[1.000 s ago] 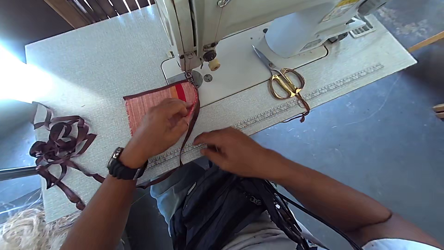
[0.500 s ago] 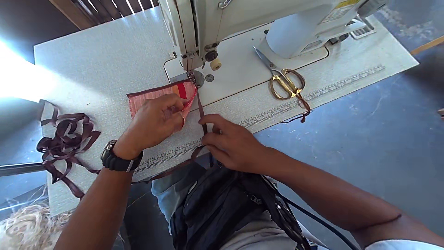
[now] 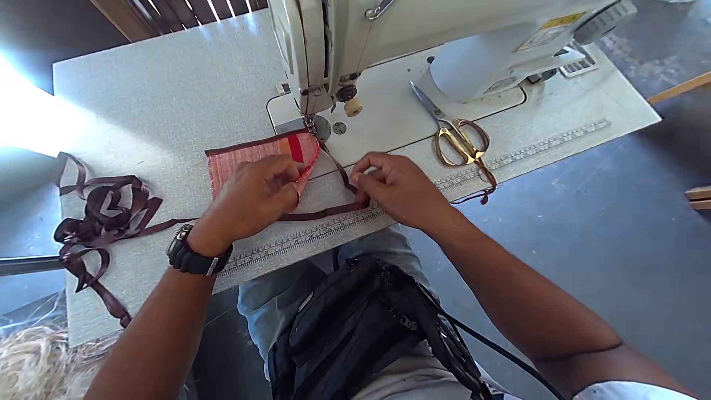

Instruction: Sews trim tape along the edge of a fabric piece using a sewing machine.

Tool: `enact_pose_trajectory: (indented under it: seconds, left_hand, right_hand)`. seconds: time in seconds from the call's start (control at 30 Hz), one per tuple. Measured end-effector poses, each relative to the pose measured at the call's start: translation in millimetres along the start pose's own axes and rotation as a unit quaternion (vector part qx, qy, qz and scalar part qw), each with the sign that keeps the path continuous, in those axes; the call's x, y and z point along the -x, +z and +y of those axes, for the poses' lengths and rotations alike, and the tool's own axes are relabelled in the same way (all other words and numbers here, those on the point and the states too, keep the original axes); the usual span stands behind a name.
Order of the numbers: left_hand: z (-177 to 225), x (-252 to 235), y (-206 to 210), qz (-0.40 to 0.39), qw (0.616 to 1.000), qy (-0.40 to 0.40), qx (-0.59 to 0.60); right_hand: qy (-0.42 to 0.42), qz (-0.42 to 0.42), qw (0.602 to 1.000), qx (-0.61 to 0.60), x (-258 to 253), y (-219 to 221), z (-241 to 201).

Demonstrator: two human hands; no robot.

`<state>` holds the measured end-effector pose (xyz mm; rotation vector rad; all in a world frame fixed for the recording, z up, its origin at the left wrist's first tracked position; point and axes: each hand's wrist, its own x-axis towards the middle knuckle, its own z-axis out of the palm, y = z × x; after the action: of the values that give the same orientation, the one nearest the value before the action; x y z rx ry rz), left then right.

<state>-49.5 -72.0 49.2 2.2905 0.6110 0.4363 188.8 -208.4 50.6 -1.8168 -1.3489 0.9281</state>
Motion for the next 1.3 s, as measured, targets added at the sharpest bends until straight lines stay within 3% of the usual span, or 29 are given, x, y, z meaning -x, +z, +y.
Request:
enact_pose_trajectory:
  seconds: [0.13,0.37,0.87,1.13,1.3]
  left_hand:
    - [-1,1,1,0.0,1.0,-0.001,0.003]
    - [-3,3,-2,0.005,1.0,-0.008,0.026]
    - [-7,5,-2,0.02,1.0,0.0,0.022]
    - [-6,5,-2,0.023,1.0,0.005,0.02]
    - [-7,6,-3,0.022,1.0,0.009,0.018]
  right_hand:
    - [-0.06,0.112,0.987,0.099,-29,6,-6]
    - [0.016,0.069,0.979,0.193,-73,29,-19]
    - [0.04,0.066,0.994,0.073,-86,22,-15]
    - [0.122,-0.006,0.991,-0.054,-82,16,-19]
    - [0.132,-0.033,0.989,-0.05,-89,12,-19]
